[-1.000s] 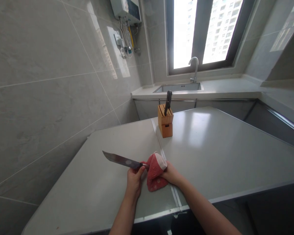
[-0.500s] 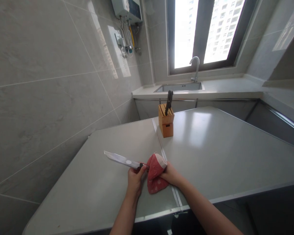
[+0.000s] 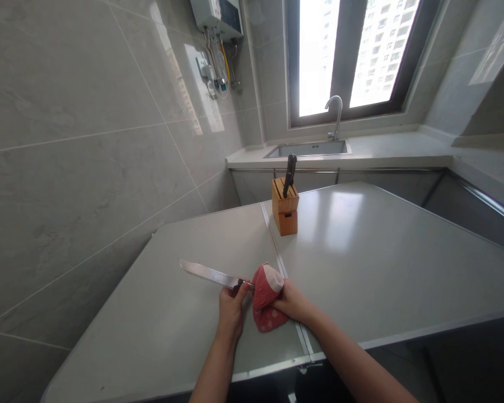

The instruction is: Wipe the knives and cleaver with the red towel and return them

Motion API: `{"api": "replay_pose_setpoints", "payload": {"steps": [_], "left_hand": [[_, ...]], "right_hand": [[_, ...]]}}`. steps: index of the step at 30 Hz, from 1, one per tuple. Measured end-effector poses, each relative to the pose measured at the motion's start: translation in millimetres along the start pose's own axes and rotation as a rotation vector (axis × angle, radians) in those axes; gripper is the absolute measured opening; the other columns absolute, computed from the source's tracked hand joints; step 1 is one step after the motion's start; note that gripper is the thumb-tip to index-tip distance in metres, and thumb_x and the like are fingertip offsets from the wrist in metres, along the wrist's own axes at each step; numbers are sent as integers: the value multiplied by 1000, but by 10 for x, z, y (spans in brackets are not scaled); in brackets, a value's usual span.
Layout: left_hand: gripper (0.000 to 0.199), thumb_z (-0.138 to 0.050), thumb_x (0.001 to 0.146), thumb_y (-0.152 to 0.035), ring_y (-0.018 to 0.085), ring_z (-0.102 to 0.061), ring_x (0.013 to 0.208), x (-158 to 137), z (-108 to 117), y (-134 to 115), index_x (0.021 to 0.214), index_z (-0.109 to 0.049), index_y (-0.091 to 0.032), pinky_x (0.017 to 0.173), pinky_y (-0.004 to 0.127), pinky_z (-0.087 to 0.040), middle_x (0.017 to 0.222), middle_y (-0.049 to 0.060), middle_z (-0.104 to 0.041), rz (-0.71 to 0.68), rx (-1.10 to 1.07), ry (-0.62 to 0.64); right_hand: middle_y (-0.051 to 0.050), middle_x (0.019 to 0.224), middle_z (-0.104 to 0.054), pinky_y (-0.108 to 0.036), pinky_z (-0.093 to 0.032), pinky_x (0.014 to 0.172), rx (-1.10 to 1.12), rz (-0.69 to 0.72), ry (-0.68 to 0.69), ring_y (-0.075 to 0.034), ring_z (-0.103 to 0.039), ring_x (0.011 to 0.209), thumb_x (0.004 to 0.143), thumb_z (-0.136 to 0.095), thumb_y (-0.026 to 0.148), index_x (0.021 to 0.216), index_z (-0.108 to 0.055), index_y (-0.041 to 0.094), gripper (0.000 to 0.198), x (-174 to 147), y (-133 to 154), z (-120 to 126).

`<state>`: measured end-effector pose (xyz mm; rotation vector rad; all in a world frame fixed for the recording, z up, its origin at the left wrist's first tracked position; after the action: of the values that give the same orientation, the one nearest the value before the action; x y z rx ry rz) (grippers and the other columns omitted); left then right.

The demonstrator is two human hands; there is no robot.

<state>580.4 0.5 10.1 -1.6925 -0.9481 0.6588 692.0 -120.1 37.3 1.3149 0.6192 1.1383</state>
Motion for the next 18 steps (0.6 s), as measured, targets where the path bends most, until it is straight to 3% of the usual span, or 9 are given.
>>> {"api": "replay_pose_setpoints", "payload": {"steps": [9, 12, 18], "left_hand": [[29, -80, 61, -33, 9, -53, 58, 9, 17, -58, 68, -59, -14, 60, 20, -40, 61, -4, -57, -46, -2, -21], [31, -81, 59, -34, 12, -56, 61, 19, 33, -13, 73, -63, -13, 63, 23, -43, 66, -1, -63, -3, -2, -35], [35, -83, 58, -32, 17, -64, 77, 10, -66, 31, 85, -69, -13, 78, 29, -47, 82, 5, -70, 56, -124, 78]], "right_hand": [[-5, 90, -69, -31, -50, 75, -182, 73, -44, -21, -64, 80, 71, -66, 21, 91, -66, 18, 20, 3, 118, 4], [-5, 91, -70, -32, -51, 76, -162, 70, -48, -22, -64, 82, 72, -64, 21, 92, -66, 18, 21, 6, 97, 13], [-4, 92, -71, -32, -52, 79, -8, 18, -43, -22, -66, 86, 71, -62, 17, 94, -67, 17, 24, 8, 24, 26]]}}
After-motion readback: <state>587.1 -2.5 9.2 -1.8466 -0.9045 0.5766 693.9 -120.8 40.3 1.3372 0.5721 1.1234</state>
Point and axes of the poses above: each hand's wrist, its own x-axis towards the middle knuckle, its own z-axis out of the back of the hand, y = z × x, the point moved 9 cm from there along x, towards the middle knuckle
